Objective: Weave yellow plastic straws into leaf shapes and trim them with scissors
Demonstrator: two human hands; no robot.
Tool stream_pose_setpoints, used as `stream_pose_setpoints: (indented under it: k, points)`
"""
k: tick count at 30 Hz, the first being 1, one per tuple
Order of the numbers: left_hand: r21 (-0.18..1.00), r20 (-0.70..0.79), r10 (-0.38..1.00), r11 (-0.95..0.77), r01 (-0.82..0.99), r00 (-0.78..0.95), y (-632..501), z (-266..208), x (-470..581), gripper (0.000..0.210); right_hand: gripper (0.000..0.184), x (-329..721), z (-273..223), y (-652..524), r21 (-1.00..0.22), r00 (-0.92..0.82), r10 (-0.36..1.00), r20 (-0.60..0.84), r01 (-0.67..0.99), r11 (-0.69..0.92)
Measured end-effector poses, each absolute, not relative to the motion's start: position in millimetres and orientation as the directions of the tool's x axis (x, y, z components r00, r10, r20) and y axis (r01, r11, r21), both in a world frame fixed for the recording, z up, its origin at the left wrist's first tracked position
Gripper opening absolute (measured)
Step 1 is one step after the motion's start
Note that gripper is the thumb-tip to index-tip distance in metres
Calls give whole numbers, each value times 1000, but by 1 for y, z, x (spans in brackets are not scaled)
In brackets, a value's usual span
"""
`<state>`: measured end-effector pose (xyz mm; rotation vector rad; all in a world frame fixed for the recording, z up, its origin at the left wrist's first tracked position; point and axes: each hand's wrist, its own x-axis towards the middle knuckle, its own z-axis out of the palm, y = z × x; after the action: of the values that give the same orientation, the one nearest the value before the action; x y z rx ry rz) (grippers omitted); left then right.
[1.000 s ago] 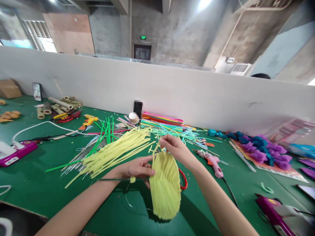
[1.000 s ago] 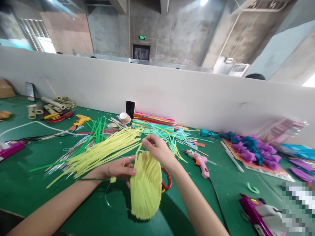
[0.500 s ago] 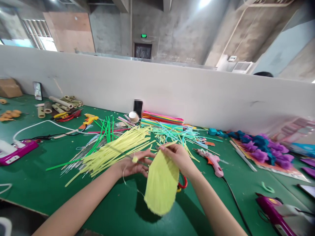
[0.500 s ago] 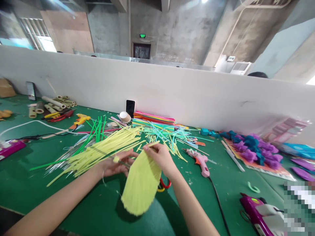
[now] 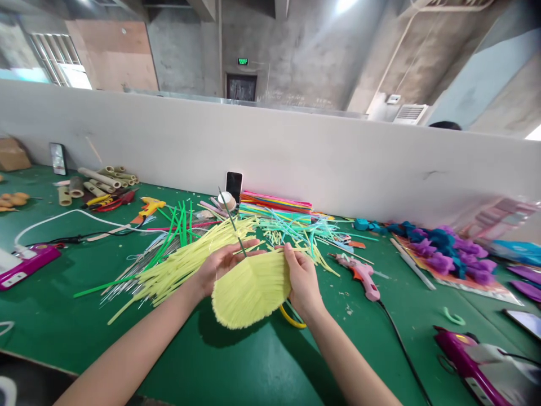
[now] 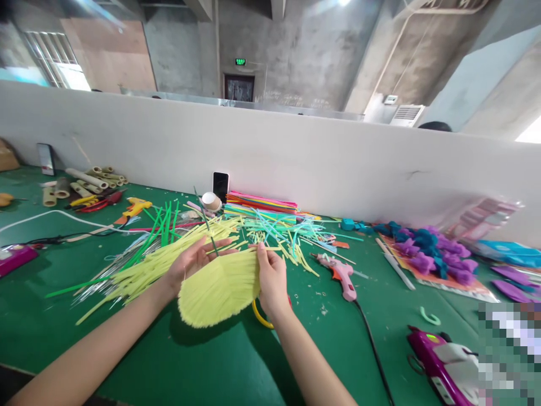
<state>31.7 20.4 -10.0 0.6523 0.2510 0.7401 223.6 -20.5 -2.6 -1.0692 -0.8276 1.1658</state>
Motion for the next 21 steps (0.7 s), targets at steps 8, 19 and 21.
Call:
stream_pose_setpoints:
  k: [8,19,21]
  points:
    - [737,-99,681,540,-406,726,22,-31,42,34,36,216,-11,-25,-970,145,988,-57,-242,-20]
    - [941,-190,717,328,-84,671,17,-39,48,36,36,219,-21,-24,-985,84,988,130,123,119]
    - [958,-168,706,282,-56,688,18,-39,49,35,37,220,-22,-23,-974,87,983,163,173,146]
